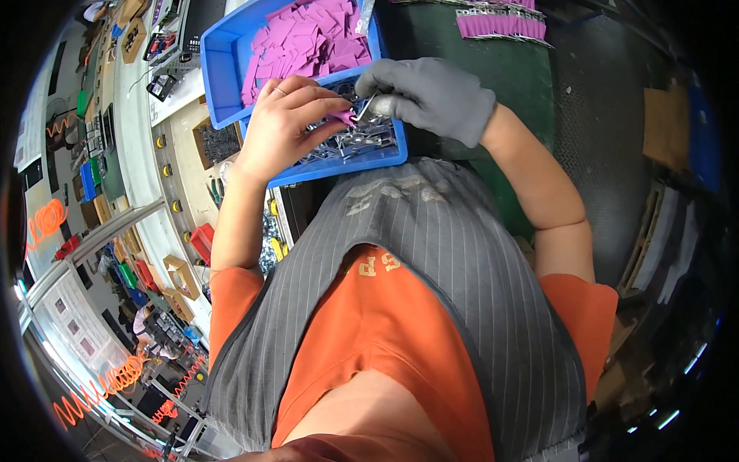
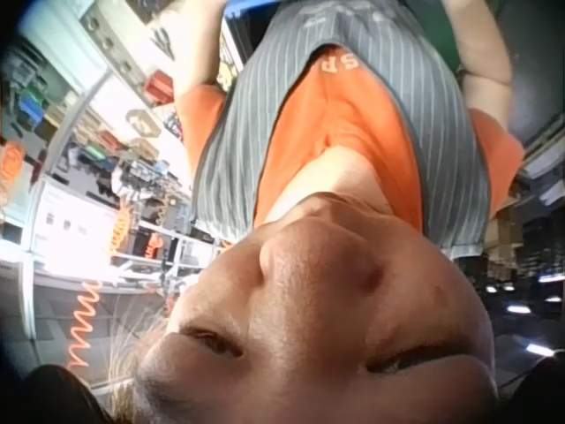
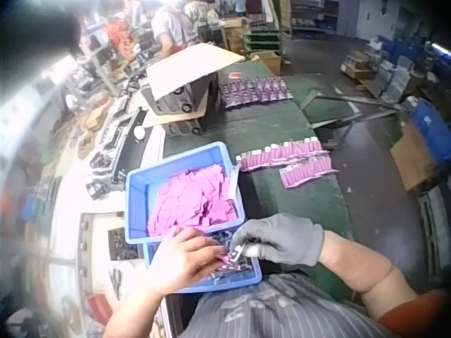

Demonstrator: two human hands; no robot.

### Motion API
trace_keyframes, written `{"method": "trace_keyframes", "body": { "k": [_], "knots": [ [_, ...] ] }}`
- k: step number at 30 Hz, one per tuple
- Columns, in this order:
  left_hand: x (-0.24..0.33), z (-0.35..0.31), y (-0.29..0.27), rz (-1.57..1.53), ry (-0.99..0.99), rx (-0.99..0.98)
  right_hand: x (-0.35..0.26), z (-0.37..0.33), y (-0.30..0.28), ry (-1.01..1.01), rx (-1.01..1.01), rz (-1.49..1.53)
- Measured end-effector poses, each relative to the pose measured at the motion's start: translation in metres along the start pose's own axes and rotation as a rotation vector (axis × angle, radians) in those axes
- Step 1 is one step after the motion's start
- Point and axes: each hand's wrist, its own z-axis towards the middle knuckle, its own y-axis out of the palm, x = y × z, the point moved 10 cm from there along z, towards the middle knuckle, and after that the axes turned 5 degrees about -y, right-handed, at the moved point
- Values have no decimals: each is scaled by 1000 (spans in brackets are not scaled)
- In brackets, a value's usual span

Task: Assembling pink plastic tags with metal clips at a workshop bench.

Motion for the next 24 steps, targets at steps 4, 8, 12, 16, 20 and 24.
{"method": "trace_keyframes", "body": {
  "k": [4, 8, 12, 16, 20, 24],
  "knots": [
    [9, 6, 9, 6, 26, -10, 17, -6, -1, -48, 28, -205],
    [-3, -1, -13, -14, -112, 260, 25, -25, -30, -57, 200, -180],
    [-28, -37, 28, -248, -332, 187, 120, -78, -73, 128, 479, -499],
    [-24, -63, 95, -301, -406, -41, 211, -86, -85, 272, 426, -745],
    [-29, -81, 126, -293, -461, -75, 257, -78, -98, 481, 333, -945],
    [-33, -83, 127, -292, -529, -76, 251, -63, -97, 484, 357, -1031]
  ]
}}
